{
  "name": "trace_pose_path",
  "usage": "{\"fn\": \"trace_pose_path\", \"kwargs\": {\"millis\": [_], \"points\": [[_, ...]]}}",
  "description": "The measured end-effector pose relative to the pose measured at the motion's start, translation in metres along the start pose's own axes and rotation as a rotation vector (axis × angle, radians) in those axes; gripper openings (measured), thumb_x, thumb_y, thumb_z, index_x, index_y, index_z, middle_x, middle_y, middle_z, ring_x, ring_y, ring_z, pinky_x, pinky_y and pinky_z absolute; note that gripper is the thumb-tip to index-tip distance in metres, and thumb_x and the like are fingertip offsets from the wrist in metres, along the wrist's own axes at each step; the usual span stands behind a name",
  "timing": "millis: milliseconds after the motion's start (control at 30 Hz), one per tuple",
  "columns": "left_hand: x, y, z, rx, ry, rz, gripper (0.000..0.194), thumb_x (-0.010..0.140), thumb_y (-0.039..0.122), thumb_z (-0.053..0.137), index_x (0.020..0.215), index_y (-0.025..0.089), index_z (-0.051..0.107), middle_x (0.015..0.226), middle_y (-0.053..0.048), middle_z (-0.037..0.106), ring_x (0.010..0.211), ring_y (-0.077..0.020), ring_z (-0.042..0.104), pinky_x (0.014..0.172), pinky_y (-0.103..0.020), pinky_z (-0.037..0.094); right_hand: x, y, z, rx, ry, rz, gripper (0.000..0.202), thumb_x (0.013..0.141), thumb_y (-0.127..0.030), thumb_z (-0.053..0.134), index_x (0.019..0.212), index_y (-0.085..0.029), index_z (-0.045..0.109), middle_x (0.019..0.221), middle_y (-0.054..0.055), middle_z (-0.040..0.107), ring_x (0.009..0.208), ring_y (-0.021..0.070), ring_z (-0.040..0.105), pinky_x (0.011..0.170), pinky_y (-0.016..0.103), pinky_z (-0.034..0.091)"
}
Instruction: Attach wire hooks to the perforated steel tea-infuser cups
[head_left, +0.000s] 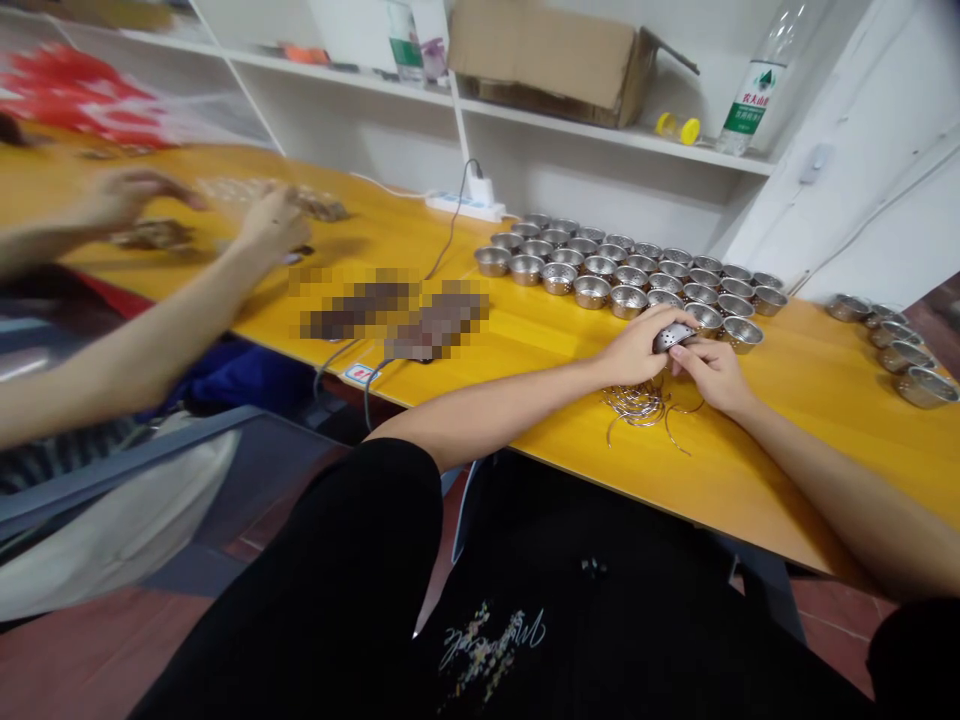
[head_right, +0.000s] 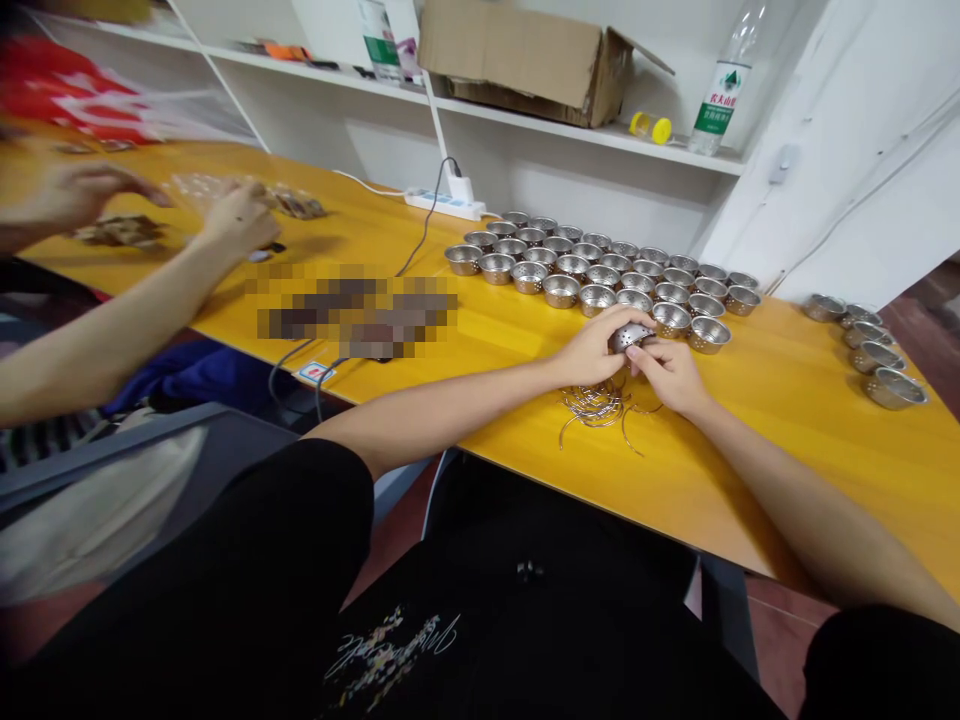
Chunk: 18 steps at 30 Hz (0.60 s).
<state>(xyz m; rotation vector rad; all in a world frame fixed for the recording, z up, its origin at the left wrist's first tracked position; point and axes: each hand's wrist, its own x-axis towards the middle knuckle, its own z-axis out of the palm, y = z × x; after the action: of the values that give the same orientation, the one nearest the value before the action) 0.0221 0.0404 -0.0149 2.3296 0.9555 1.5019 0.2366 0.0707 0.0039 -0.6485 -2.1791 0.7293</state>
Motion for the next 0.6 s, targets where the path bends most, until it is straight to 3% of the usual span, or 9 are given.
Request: {"fn": "trace_pose_path", "kwargs": {"millis": [267, 600], "points": [[-0.0002, 0.0001, -0.0003, 0.021, -0.007, -0.030, 0.062, 0.084, 0.002, 0.062, 0.140, 0.027, 0.069, 0.147, -0.011, 0.076, 0.143, -0.0299, 0.071, 0.130, -0.057, 0.056, 0.0006, -0.0003, -0.0011, -0.033, -0.049, -0.015, 0.074, 0.105, -0.086, 0.070, 0.066, -0.023, 0.079, 0.072, 0.007, 0.077, 0.070, 0.0231, 0.068, 0.072, 0.039, 0.051], [-0.0005, 0.0003, -0.0028, 0.020, -0.040, -0.022, 0.062, 0.085, 0.002, 0.063, 0.142, 0.026, 0.069, 0.149, -0.012, 0.075, 0.142, -0.0298, 0.071, 0.131, -0.056, 0.055, -0.0003, -0.0010, -0.0004, -0.009, -0.064, -0.011, 0.078, 0.102, -0.092, 0.069, 0.065, -0.024, 0.079, 0.071, 0.007, 0.075, 0.069, 0.0226, 0.067, 0.073, 0.040, 0.050]]}}
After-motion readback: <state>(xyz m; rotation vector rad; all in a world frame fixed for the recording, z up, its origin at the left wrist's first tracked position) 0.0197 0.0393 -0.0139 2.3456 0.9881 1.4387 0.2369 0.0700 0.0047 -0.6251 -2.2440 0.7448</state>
